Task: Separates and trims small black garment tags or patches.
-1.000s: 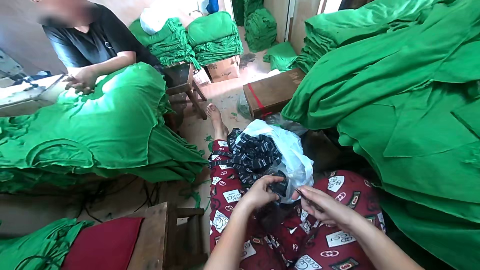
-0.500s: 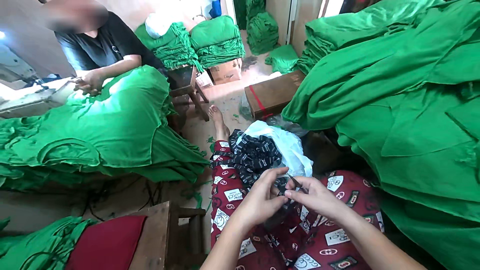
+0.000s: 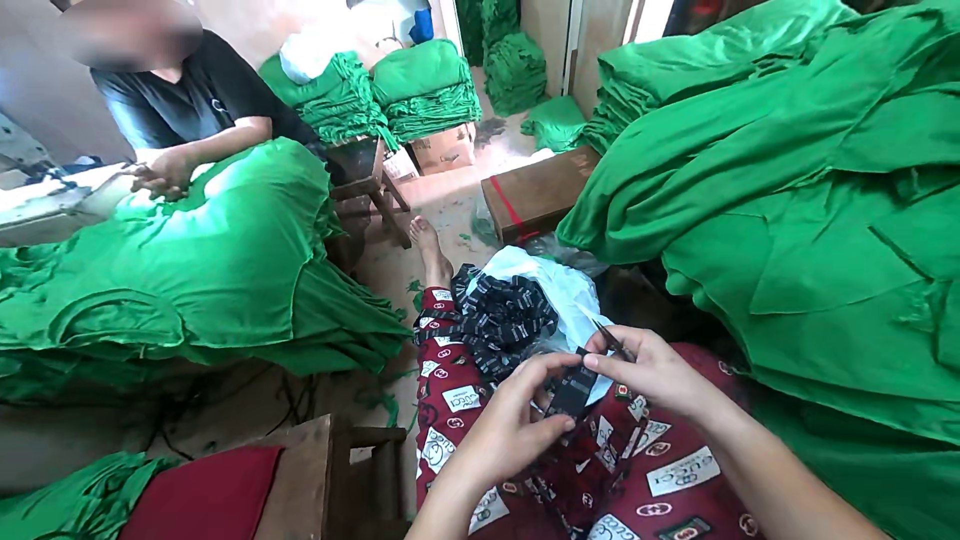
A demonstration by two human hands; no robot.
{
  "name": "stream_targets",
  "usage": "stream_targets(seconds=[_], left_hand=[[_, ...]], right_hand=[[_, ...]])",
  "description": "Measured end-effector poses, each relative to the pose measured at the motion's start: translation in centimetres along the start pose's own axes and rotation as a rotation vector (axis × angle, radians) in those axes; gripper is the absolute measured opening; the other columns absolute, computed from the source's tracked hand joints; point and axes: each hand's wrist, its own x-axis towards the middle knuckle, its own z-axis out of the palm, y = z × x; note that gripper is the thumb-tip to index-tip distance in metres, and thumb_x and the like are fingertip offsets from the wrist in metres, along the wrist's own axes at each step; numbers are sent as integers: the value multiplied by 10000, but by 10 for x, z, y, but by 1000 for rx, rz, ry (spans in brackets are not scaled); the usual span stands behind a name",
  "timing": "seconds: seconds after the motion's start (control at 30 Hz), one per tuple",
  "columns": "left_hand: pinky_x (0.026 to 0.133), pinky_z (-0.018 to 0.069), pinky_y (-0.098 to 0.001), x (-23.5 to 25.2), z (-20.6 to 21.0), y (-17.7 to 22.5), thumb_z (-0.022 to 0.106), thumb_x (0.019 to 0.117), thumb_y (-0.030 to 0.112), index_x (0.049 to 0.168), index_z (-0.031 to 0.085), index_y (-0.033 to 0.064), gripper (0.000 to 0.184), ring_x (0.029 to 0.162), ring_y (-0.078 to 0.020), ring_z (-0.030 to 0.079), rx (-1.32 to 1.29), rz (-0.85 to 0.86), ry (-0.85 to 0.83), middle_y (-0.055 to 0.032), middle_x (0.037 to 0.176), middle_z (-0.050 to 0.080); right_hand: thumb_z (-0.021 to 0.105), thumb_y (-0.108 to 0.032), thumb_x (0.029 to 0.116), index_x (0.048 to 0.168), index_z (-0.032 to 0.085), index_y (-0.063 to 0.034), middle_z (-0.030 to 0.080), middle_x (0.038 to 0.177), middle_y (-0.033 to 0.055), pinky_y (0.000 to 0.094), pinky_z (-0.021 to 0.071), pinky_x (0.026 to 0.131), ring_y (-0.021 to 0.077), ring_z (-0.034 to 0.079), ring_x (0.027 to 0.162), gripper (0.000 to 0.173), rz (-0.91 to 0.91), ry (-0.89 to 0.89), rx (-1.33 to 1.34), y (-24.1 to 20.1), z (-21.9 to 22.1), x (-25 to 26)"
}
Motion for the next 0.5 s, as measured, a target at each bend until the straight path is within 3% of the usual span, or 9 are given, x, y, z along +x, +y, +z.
stream_targets(seconds=[0.2,0.4,0.47,0.5], left_hand=[[777,537,-195,3,-2,-5,713,876,9,1275,674,50,403,985,-70,627,-30,38,-19,-98,1260,623],[840,541,-239,5,-5,4,693,878,-20,1287,661,1,411,1070,-123,620,-81,-21,-60,-148,1292,601],[846,535,-246,5,-6,4,689,874,-30,1285,659,-15,412,1080,-136,616,-80,-2,-62,-168,1292,601],[849,539,-247,4,-7,5,686,875,-34,1288,655,-21,415,1084,-138,617,-79,-2,-64,-174,1297,597]], right_hand=[[669,-132,908,924,665,-85,611,771,-105,112,428,562,-67,514,604,50,4,-17,-22,-4,-2,4],[679,-145,879,907,665,-97,613,762,-102,128,446,563,-52,531,610,58,4,18,-34,0,0,6],[690,-169,875,951,670,-89,638,817,-89,135,476,600,-46,573,670,112,-10,27,-32,5,0,6],[686,-214,885,1028,670,-76,655,893,-69,149,503,649,-33,603,741,199,-15,13,-40,9,0,5]])
